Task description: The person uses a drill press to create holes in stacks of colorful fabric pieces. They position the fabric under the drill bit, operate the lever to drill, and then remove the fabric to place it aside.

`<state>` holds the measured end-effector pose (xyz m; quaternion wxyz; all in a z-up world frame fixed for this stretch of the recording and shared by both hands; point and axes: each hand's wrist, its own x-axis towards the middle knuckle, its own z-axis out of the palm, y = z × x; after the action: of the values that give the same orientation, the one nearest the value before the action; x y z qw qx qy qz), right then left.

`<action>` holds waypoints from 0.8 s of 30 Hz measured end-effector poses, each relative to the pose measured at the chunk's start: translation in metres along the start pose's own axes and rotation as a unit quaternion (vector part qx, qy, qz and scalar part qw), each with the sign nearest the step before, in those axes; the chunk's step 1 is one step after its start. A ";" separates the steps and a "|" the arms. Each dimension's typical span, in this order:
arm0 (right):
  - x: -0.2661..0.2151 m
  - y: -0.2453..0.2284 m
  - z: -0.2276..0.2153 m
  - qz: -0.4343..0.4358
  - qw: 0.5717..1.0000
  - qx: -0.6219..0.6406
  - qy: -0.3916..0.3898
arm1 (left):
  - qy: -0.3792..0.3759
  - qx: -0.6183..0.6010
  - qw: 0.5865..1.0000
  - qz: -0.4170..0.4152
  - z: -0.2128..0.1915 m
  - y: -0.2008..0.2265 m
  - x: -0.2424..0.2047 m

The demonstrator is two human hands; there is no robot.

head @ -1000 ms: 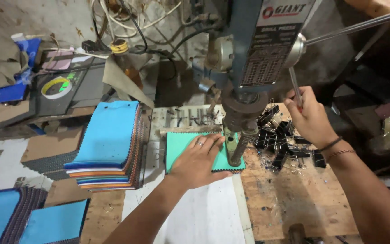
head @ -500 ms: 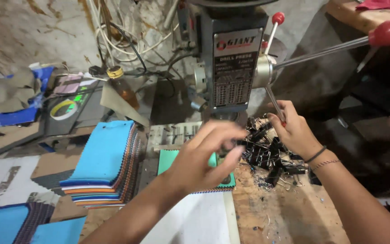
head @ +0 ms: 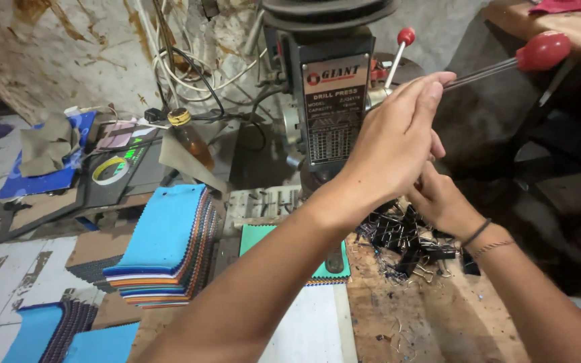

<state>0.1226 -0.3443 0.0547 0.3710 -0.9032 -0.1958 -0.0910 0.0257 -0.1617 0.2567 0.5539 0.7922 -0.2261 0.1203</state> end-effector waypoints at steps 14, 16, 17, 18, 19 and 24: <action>0.058 -0.135 -0.195 -0.094 0.961 -0.252 0.060 | 0.018 -0.002 1.000 -0.011 0.003 -0.006 0.004; 0.041 -0.165 -0.186 -0.086 0.943 -0.296 0.122 | 0.028 0.004 1.000 0.006 0.004 -0.011 0.001; 0.034 -0.167 -0.184 -0.093 0.950 -0.272 0.125 | 0.005 0.000 1.000 0.011 0.004 -0.010 -0.004; 0.027 -0.169 -0.182 -0.100 0.955 -0.248 0.127 | -0.018 -0.005 1.000 0.017 0.004 -0.009 -0.007; 0.030 -0.159 -0.182 -0.101 0.956 -0.246 0.126 | -0.017 -0.003 1.000 0.015 -0.007 -0.007 -0.032; 0.030 -0.136 -0.182 -0.175 0.938 -0.250 0.166 | 0.057 0.027 0.980 0.189 -0.033 -0.055 -0.145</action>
<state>0.0893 -0.3753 0.2792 0.1388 -0.8904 -0.2573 -0.3488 -0.0711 -0.0824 0.1592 0.5116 0.7418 -0.3360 0.2740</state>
